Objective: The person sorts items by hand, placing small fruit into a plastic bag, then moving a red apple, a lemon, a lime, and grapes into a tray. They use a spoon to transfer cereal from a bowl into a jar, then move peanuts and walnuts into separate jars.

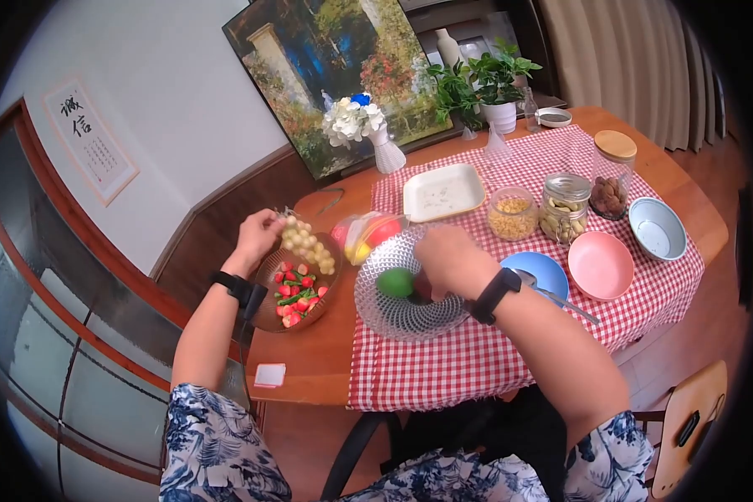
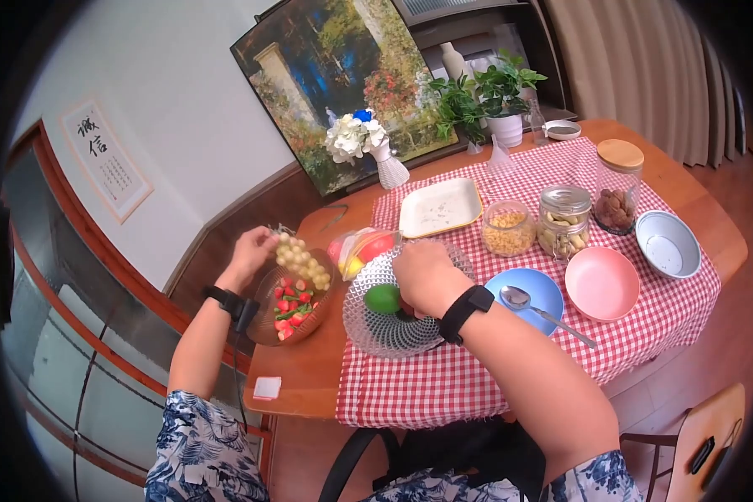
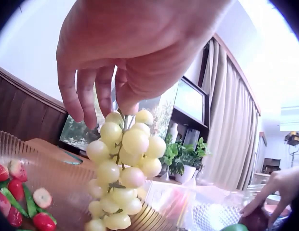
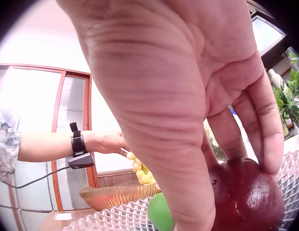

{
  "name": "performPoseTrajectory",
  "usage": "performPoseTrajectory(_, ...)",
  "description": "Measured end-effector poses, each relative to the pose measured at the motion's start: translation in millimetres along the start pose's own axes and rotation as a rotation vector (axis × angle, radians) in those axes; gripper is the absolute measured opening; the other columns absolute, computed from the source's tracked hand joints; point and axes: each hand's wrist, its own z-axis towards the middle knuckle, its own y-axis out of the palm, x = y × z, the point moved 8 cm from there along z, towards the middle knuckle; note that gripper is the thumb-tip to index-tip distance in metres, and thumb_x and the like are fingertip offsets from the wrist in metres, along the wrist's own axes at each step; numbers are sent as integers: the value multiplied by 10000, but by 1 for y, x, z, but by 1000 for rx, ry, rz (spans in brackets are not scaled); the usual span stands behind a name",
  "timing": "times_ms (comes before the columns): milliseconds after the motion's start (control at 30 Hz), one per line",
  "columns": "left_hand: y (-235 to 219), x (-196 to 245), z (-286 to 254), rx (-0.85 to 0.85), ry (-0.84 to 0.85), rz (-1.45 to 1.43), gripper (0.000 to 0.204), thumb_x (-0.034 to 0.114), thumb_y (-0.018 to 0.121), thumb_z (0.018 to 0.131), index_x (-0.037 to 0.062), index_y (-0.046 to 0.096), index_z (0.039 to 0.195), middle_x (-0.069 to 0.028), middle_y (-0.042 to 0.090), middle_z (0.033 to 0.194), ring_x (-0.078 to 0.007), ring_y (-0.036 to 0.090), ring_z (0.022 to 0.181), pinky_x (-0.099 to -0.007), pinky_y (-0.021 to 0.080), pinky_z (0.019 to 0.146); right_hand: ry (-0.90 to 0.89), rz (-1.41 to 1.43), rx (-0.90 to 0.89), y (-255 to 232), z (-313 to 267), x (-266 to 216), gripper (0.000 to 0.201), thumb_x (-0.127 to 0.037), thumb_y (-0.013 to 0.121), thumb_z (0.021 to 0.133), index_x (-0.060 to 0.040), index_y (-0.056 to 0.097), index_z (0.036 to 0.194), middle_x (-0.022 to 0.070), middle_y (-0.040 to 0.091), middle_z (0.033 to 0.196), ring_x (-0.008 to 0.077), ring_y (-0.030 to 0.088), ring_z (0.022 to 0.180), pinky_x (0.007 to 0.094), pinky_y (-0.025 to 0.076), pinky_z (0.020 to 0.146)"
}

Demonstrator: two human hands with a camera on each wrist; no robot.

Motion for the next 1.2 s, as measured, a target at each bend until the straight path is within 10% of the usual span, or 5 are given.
performPoseTrajectory(200,-40,88,-6,139,145,92,210,211,673,933,30,627,837,-25,636,719,-80,530,676,-290,470,631,-15,-11,44,-1,-1,0,236,-177,895,566,-106,790,765,102,741,853,238,722,881,342,558,771)
performPoseTrajectory(467,0,183,-24,-97,210,-322,166,171,594,996,12,595,949,-67,689,994,-103,613,914,-267,493,806,13,-15,-27,0,-1,-1,330,-231,905,577,-86,780,846,119,729,935,264,699,946,365,550,812)
performPoseTrajectory(900,141,202,-30,-262,143,-562,179,187,630,975,11,621,948,-31,646,861,-89,570,781,-273,497,669,44,-108,106,1,-8,-9,135,-166,708,792,-123,773,902,69,734,937,235,714,910,356,561,769)
performPoseTrajectory(1000,156,190,-36,-285,151,-533,178,183,653,958,15,613,913,-21,638,842,-82,563,766,-270,492,657,35,-44,271,3,-10,-8,274,-221,876,590,-75,759,790,108,722,798,260,714,786,378,560,709)
performPoseTrajectory(1200,145,169,-38,-143,151,-452,199,190,722,899,5,650,917,-36,681,822,-82,602,732,-272,515,668,-86,-137,263,18,-10,-19,269,-271,813,664,-54,727,798,133,711,781,283,714,771,389,567,693)
